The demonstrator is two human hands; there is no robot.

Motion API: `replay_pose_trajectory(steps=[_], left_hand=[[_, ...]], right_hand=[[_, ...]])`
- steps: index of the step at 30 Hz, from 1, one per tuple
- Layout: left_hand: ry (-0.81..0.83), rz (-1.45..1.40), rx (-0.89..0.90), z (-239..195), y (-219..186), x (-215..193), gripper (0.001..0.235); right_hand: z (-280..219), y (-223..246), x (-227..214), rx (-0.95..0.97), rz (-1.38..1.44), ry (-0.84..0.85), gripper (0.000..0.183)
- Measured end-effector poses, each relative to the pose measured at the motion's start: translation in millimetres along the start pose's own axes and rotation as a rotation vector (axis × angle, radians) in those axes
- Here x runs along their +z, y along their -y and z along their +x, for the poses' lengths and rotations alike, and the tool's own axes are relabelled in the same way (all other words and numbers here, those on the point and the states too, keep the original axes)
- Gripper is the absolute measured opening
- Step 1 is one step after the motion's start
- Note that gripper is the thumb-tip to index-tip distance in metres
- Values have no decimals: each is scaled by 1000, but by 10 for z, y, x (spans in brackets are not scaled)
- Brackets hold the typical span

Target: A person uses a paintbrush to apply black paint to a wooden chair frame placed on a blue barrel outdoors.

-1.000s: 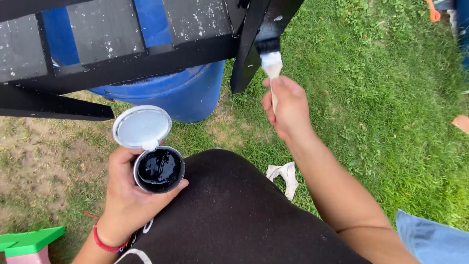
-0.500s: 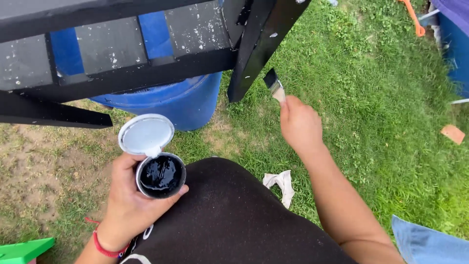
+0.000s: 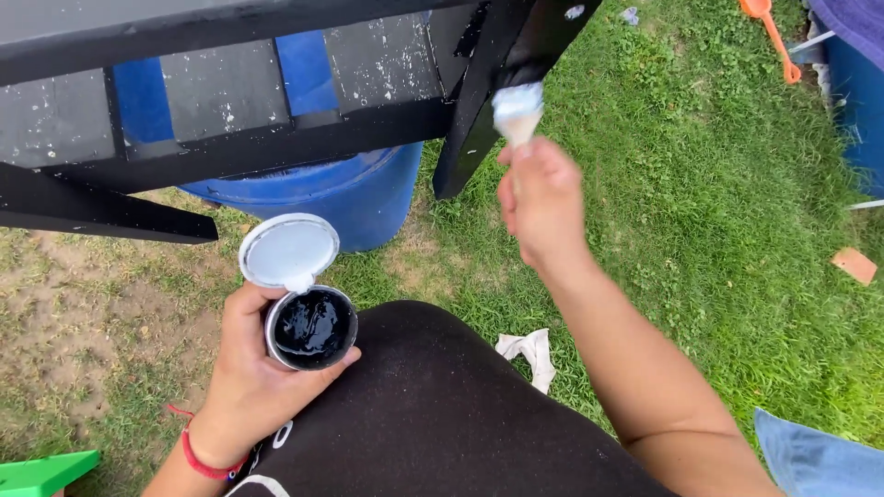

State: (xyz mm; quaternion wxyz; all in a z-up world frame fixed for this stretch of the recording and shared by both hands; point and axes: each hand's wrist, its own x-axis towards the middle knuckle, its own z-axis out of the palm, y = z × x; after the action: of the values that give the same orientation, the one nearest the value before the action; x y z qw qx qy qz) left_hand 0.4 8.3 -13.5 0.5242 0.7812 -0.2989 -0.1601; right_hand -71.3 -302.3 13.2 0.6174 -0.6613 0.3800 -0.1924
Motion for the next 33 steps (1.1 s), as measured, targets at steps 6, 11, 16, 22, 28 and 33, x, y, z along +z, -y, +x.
replay_pose_trajectory(steps=[6, 11, 16, 22, 28, 33], left_hand=[[-18, 60, -93, -17, -3, -87, 93], [11, 15, -22, 42, -52, -43, 91], [24, 73, -65, 67, -75, -25, 90], [0, 16, -95, 60, -28, -77, 91], [17, 52, -32, 67, 9, -38, 92], [7, 32, 26, 92, 91, -73, 90]], right_hand=[[-341, 71, -200, -191, 294, -48, 16], [-166, 455, -81, -264, 476, -185, 22], [-424, 502, 308, -242, 269, 66, 20], [-348, 480, 104, -247, 501, -158, 23], [-204, 464, 217, -192, 369, -1, 21], [-412, 252, -57, -36, 337, -66, 25]])
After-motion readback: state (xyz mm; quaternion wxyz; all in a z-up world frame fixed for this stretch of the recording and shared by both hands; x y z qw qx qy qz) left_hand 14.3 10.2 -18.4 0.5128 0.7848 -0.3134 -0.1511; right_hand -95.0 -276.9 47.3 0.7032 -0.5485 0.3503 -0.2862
